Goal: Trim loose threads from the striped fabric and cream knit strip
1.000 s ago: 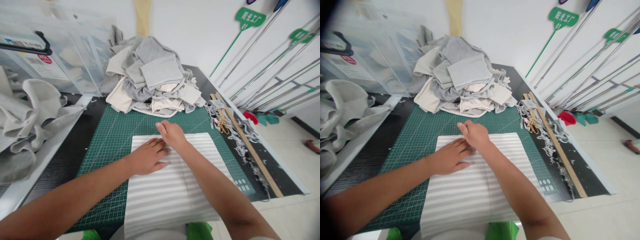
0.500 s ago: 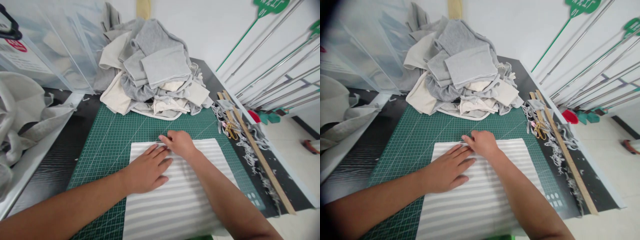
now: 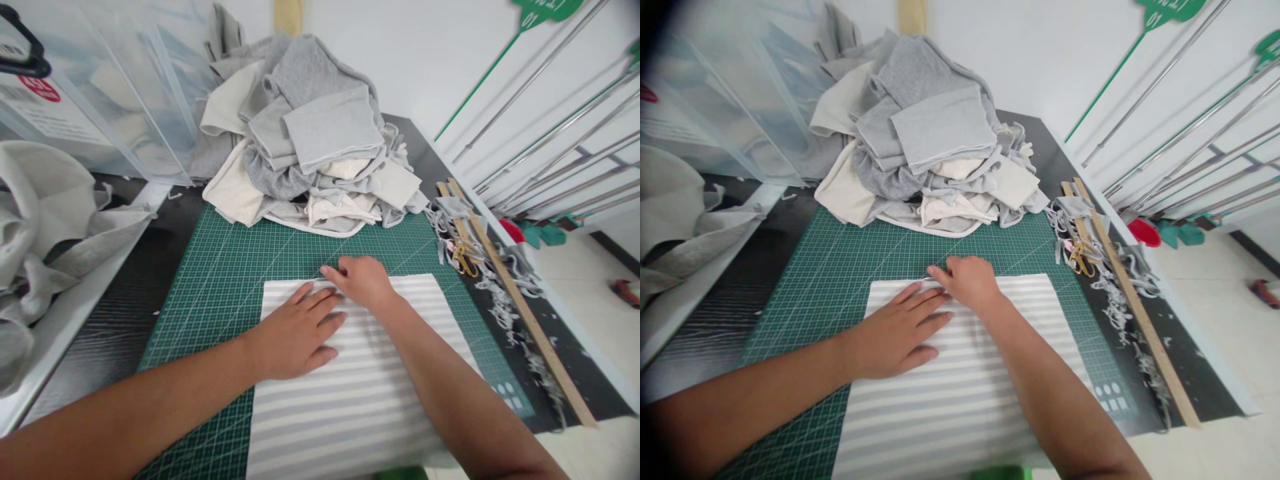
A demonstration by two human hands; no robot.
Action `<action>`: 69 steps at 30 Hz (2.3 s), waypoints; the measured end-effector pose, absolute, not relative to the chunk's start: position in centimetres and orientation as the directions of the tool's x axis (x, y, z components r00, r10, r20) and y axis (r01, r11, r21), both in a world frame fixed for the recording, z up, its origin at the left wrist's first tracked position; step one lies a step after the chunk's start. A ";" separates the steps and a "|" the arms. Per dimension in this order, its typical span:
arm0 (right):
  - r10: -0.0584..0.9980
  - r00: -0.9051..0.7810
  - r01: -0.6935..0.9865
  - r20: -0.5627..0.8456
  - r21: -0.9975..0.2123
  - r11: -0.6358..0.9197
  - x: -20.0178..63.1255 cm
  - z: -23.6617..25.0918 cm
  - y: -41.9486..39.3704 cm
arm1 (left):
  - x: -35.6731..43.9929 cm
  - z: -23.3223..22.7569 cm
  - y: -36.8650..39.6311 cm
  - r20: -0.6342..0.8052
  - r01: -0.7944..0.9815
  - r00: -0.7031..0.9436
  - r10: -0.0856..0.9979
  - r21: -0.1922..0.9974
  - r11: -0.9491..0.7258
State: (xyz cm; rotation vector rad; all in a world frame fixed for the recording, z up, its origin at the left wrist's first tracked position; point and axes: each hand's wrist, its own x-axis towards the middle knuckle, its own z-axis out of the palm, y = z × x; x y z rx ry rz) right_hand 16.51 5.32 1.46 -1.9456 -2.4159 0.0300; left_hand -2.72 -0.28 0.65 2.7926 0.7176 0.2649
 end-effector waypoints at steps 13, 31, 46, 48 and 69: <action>0.977 -0.214 0.977 0.012 0.012 0.214 15.9 1.7 5.1 | -2.8 0.7 -0.2 0.105 0.444 0.866 0.489 0.289 -0.848; 0.970 -0.243 0.969 0.017 0.054 0.241 15.4 2.2 5.2 | -2.7 0.6 -0.2 0.120 0.438 0.869 0.480 0.267 -0.859; 0.973 -0.233 0.972 0.009 -0.016 0.233 15.8 1.8 5.4 | -2.8 0.8 -0.2 0.104 0.443 0.867 0.487 0.284 -0.850; 0.974 -0.227 0.974 -0.003 -0.003 0.227 15.7 1.9 5.4 | -2.8 0.8 -0.2 0.106 0.443 0.866 0.488 0.289 -0.849; 0.983 -0.178 0.983 -0.055 0.032 0.180 14.6 2.5 5.2 | -2.6 0.9 -0.2 0.096 0.451 0.863 0.497 0.300 -0.841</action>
